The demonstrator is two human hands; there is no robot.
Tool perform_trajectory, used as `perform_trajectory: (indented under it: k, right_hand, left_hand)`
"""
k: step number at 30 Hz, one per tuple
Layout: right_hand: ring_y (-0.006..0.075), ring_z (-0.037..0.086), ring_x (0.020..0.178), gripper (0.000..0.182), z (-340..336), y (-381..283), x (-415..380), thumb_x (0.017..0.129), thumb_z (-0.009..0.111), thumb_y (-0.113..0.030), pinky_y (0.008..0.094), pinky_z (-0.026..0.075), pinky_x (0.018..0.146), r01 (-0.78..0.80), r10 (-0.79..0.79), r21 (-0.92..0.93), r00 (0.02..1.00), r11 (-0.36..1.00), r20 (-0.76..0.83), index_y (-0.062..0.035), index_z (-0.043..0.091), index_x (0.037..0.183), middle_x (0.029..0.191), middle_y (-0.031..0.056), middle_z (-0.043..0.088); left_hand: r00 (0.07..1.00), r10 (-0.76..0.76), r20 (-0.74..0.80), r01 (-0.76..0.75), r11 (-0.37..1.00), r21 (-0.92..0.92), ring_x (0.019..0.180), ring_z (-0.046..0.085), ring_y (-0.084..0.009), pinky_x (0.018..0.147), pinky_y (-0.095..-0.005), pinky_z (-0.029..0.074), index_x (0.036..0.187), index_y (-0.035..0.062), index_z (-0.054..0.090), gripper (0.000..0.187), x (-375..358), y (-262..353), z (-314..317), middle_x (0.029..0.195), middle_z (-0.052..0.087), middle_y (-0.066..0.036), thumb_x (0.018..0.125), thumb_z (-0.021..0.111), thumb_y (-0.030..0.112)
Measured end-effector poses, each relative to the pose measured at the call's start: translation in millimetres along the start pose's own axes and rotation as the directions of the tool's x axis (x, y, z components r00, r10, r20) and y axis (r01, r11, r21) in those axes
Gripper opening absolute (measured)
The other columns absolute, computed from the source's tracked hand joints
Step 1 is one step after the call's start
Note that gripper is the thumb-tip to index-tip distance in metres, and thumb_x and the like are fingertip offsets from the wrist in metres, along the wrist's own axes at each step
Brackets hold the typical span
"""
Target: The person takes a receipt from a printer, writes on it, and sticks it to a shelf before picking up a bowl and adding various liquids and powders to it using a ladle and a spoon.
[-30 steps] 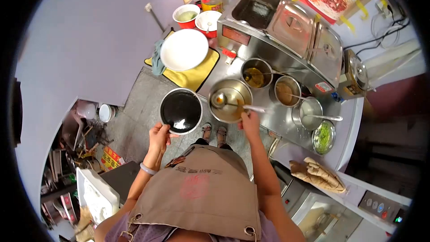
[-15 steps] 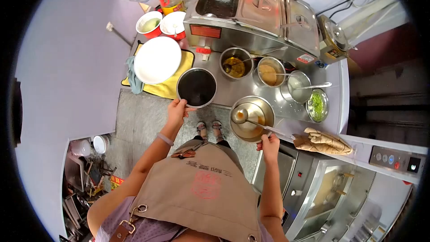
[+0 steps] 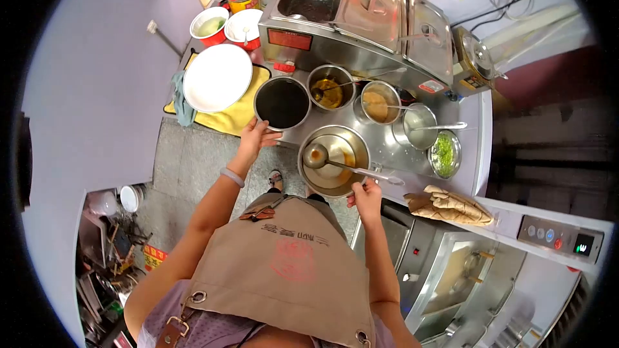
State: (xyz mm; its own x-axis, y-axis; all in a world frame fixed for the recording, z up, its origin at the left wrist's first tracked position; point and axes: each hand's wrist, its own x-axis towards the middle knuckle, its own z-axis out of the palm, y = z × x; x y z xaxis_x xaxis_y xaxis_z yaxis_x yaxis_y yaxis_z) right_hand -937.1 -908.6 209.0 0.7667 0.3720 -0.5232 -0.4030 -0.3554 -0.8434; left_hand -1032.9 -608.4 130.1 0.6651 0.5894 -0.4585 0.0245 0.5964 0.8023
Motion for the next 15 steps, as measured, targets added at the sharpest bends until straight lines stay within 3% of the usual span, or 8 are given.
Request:
perform_trajectory:
  k: [2,3,4,6,8,9,12,15]
  right_hand:
    - [0.0113,0.052,0.044,0.008,6,-7,4,0.081,0.052,-0.009,0.0244,0.045,0.039,0.047,-0.045,-0.051,0.998,0.998,0.038,-0.0015,0.052,0.083,0.058,0.0051,0.054]
    - [0.0123,0.052,0.045,0.012,7,-8,8,0.082,0.050,-0.005,0.0254,0.045,0.038,0.063,-0.059,-0.053,0.995,0.997,0.082,0.0037,0.051,0.089,0.059,0.0068,0.053]
    - [0.0123,0.052,0.045,0.012,9,-9,11,0.082,0.050,-0.005,0.0254,0.045,0.038,0.065,-0.056,-0.071,0.991,0.995,0.121,0.0037,0.051,0.089,0.059,0.0068,0.053]
    - [0.0125,0.052,0.045,0.013,17,-13,15,0.081,0.050,-0.006,0.0251,0.044,0.038,0.103,-0.071,-0.151,0.977,0.983,0.201,0.0042,0.051,0.090,0.059,0.0071,0.053]
    - [0.0126,0.052,0.044,0.014,28,-20,16,0.081,0.050,-0.006,0.0247,0.044,0.038,0.138,-0.080,-0.187,0.954,0.972,0.291,0.0046,0.050,0.090,0.059,0.0074,0.053]
    - [0.0131,0.053,0.045,0.013,33,-22,18,0.081,0.050,-0.006,0.0254,0.044,0.039,0.165,-0.084,-0.206,0.932,0.965,0.352,0.0040,0.050,0.089,0.060,0.0074,0.054]
    - [0.0104,0.049,0.044,0.020,47,-19,23,0.081,0.051,-0.006,0.0234,0.040,0.038,0.235,-0.068,-0.249,0.842,0.940,0.536,0.0027,0.050,0.099,0.059,0.0049,0.051]
    - [0.0063,0.043,0.045,0.024,62,-21,39,0.084,0.055,-0.013,0.0202,0.033,0.038,0.499,-0.221,-0.191,0.652,0.845,0.725,0.0046,0.053,0.101,0.059,0.0002,0.050]
  left_hand:
    - [0.985,-0.157,-0.075,0.160,0.987,0.031,0.081,0.064,-0.0274,0.057,-0.0318,0.055,0.134,-0.0001,0.020,0.065,-21,10,7,0.110,0.052,-0.023,0.086,0.054,0.029]
    - [0.987,-0.149,-0.056,0.156,0.978,0.140,0.088,0.062,-0.0280,0.062,-0.0349,0.054,0.140,0.0028,-0.003,0.086,-39,16,11,0.121,0.044,-0.026,0.085,0.054,0.039]
    - [0.994,-0.110,0.008,0.103,0.953,0.285,0.089,0.061,-0.0253,0.060,-0.0329,0.053,0.141,0.0033,0.001,0.086,-58,18,11,0.120,0.046,-0.025,0.085,0.053,0.043]
    - [0.973,-0.211,0.097,0.162,0.916,0.366,0.080,0.061,-0.0237,0.056,-0.0318,0.052,0.141,0.0042,0.011,0.084,-98,17,16,0.110,0.055,-0.021,0.082,0.056,0.044]
    - [0.969,-0.237,0.066,0.152,0.787,0.598,0.064,0.061,-0.0199,0.049,-0.0298,0.050,0.136,0.0008,0.025,0.073,-143,28,30,0.087,0.062,-0.016,0.083,0.056,0.039]
    - [0.980,-0.200,0.020,0.155,0.815,0.558,0.054,0.061,-0.0194,0.045,-0.0292,0.050,0.130,-0.0032,0.030,0.057,-159,23,35,0.074,0.062,-0.014,0.086,0.052,0.026]
    - [0.981,-0.066,-0.185,0.114,0.958,0.264,0.055,0.062,-0.0195,0.047,-0.0283,0.053,0.118,-0.0052,0.038,0.035,-190,-4,30,0.077,0.061,-0.016,0.088,0.045,0.012]
    - [0.915,-0.012,-0.403,0.071,0.989,0.132,0.052,0.063,-0.0208,0.043,-0.0279,0.053,0.116,-0.0087,0.039,0.034,-225,-11,25,0.073,0.061,-0.017,0.085,0.039,0.004]
